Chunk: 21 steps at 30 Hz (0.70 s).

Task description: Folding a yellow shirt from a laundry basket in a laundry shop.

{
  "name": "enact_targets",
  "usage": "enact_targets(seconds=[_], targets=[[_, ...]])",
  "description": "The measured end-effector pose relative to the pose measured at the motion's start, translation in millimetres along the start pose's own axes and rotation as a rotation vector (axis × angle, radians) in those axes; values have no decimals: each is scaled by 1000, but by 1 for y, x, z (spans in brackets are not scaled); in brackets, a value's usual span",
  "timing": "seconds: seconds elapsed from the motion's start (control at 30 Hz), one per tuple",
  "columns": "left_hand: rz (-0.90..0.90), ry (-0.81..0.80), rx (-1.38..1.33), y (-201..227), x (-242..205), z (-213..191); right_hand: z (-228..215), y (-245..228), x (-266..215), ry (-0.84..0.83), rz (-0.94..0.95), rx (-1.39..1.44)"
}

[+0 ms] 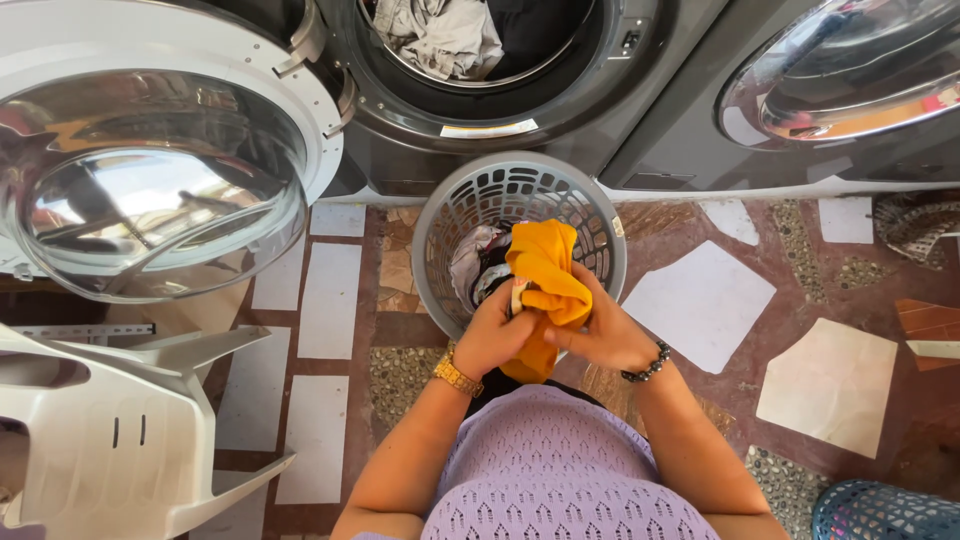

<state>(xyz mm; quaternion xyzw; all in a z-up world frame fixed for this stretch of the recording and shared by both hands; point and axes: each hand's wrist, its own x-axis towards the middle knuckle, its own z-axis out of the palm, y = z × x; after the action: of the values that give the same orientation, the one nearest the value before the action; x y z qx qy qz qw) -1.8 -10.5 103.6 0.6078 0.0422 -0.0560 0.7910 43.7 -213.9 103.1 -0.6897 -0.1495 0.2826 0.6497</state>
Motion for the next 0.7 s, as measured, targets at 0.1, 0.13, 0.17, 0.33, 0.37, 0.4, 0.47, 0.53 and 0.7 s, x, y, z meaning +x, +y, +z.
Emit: enact_targets(seconds=[0.1, 0.13, 0.17, 0.33, 0.37, 0.4, 0.47, 0.53, 0.7], targets=[[3, 68, 40, -22, 3, -2, -11, 22, -5, 145, -50, -334], [3, 68, 42, -12, 4, -5, -13, 14, -6, 145, -51, -332], [22, 105, 52, -2, 6, -8, -15, 6, -8, 161, -33, -343], [72, 119, 92, -15, 12, -27, -23, -4, -14, 204, -17, -279], [81, 88, 9, -22, 13, -29, -27, 3, -14, 216, -55, -189], [88, 58, -74, -29, 13, -32, -31, 9, -15, 227, -92, -98], [89, 0, -169, -30, 16, -35, -35, 9, -19, 242, -150, -43], [91, -59, -264, -31, 17, -35, -41, 16, -24, 258, -208, 11], [-281, -157, -8, -38, 15, -23, -51, 7, -34, 253, -392, 230]])
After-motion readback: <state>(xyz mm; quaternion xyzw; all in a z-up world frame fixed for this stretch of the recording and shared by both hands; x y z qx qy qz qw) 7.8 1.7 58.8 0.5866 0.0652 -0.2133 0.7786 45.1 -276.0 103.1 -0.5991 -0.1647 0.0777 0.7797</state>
